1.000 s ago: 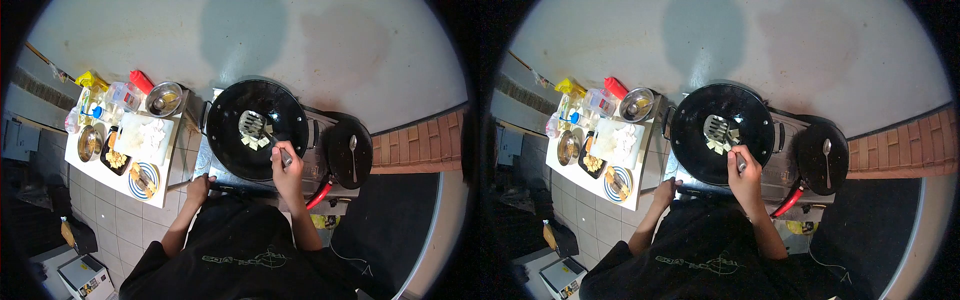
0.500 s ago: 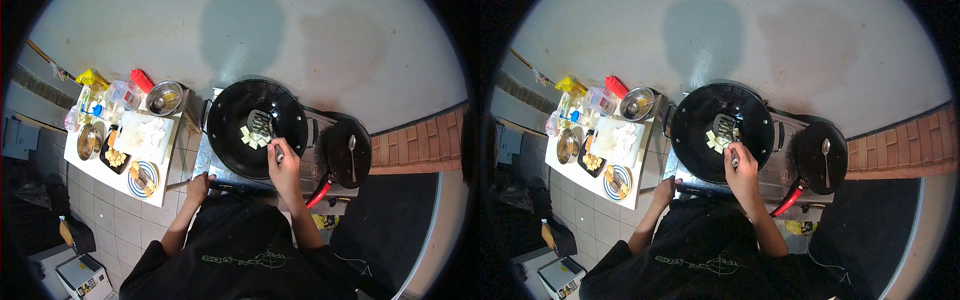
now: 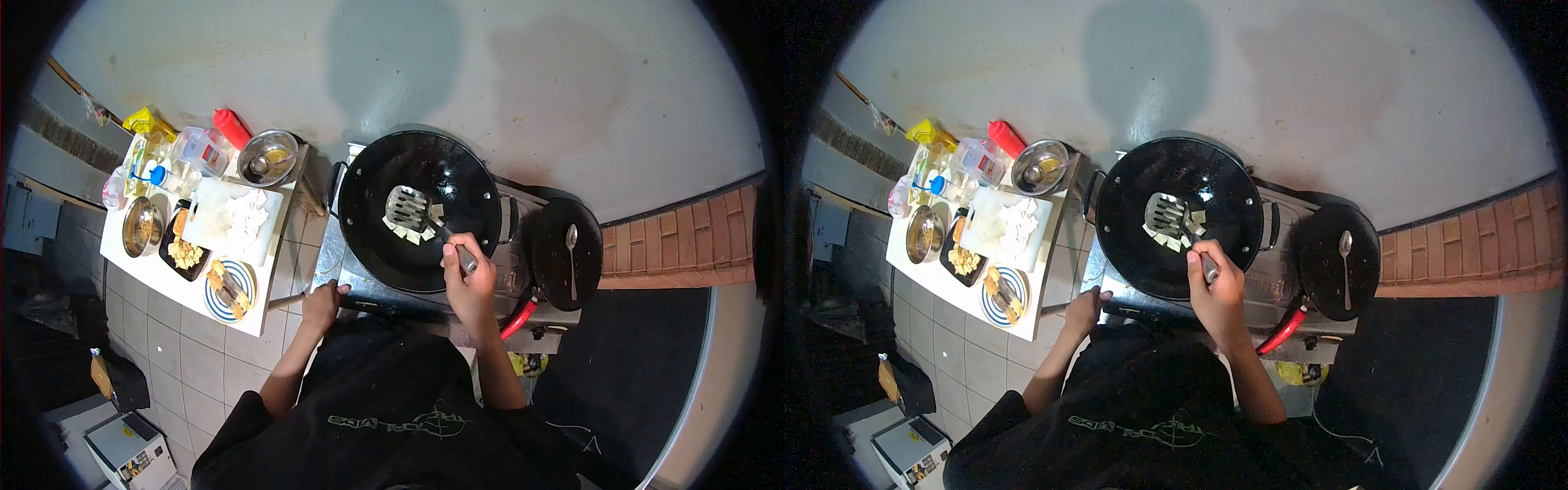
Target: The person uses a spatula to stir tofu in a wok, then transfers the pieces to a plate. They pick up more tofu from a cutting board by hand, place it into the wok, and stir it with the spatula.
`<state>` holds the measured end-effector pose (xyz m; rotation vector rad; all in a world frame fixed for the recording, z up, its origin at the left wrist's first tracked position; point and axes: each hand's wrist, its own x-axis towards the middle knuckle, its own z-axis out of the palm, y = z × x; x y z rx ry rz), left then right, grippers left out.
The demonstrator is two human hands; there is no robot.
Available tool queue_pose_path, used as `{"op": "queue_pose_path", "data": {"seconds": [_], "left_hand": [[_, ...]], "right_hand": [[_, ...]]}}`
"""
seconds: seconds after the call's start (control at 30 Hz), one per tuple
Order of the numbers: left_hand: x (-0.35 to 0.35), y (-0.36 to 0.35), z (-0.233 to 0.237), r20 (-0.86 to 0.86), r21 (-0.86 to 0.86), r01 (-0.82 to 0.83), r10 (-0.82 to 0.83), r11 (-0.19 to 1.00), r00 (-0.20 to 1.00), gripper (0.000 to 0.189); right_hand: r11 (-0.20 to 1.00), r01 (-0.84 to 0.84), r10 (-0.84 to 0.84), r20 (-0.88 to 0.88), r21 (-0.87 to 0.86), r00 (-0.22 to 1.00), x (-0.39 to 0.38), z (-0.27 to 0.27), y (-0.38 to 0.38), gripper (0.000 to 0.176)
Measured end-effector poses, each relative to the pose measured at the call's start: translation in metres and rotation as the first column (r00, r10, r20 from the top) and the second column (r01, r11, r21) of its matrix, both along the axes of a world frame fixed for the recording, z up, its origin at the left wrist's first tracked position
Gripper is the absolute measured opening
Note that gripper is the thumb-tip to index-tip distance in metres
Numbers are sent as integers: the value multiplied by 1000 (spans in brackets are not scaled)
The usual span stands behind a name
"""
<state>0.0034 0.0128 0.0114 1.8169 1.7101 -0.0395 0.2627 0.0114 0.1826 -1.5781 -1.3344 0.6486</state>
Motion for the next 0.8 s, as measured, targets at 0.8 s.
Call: {"op": "queue_pose_path", "data": {"seconds": [0.8], "left_hand": [[2,1,-2,-43,-35,-6,4,999,999,47]], "right_hand": [[999,2,-6,84,54,996,7,-2,2,9]]}}
